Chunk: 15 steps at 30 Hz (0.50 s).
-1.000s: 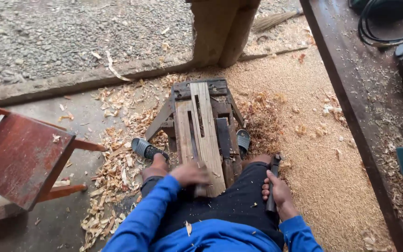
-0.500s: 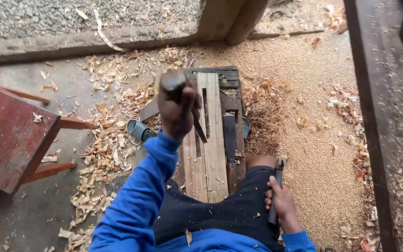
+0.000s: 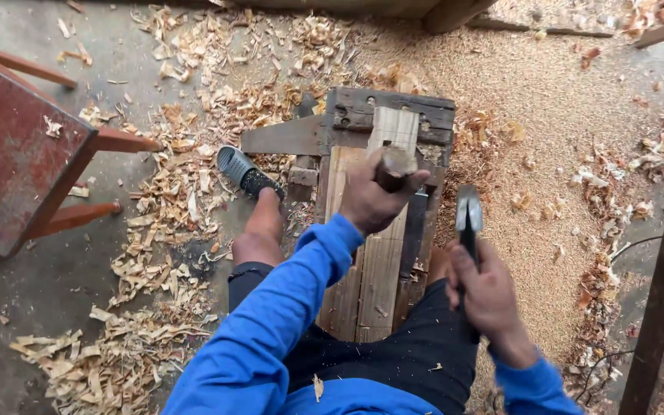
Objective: Using a hammer and chisel to carve a slot into a wooden board.
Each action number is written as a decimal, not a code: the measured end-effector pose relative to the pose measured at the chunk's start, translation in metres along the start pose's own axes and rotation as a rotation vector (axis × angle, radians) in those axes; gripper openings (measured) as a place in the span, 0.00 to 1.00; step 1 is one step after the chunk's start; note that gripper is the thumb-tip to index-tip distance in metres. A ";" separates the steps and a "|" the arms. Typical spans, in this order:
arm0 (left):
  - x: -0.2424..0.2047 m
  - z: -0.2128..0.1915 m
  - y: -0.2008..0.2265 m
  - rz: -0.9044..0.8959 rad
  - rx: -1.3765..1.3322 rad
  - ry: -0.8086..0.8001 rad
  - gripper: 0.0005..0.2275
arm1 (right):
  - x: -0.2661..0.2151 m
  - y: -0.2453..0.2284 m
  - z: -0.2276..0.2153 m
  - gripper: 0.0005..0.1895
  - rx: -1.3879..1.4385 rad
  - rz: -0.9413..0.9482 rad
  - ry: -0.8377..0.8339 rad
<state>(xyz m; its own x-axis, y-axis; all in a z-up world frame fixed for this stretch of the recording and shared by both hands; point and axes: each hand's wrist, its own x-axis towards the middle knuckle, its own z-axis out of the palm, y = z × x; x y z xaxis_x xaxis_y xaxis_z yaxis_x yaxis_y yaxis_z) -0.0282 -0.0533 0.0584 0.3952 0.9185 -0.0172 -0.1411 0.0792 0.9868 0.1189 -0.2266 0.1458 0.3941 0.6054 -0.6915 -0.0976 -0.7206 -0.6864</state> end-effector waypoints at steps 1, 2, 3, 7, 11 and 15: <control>0.003 0.001 0.005 0.015 0.084 0.020 0.15 | 0.005 -0.021 -0.003 0.14 -0.039 -0.111 -0.051; 0.006 0.002 0.009 0.034 0.167 0.039 0.14 | 0.010 -0.041 -0.006 0.13 -0.078 -0.226 -0.100; 0.009 0.000 0.004 0.029 0.166 0.039 0.14 | 0.011 -0.064 -0.011 0.13 -0.079 -0.221 -0.100; 0.022 -0.004 -0.001 0.025 0.226 0.100 0.12 | 0.027 -0.135 -0.028 0.15 0.244 -0.627 -0.123; 0.028 -0.004 -0.010 -0.072 0.301 0.095 0.12 | 0.101 -0.126 -0.006 0.21 -0.164 -1.134 -0.041; 0.033 -0.003 -0.026 -0.079 0.261 0.161 0.15 | 0.094 -0.164 0.021 0.25 -1.196 -0.562 -0.351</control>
<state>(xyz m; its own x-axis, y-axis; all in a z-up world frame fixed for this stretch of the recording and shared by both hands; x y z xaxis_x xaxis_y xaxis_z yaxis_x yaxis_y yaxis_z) -0.0145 -0.0239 0.0317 0.2442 0.9645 -0.1000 0.1306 0.0695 0.9890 0.1533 -0.0447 0.1884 -0.1499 0.8350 -0.5295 0.9102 -0.0925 -0.4036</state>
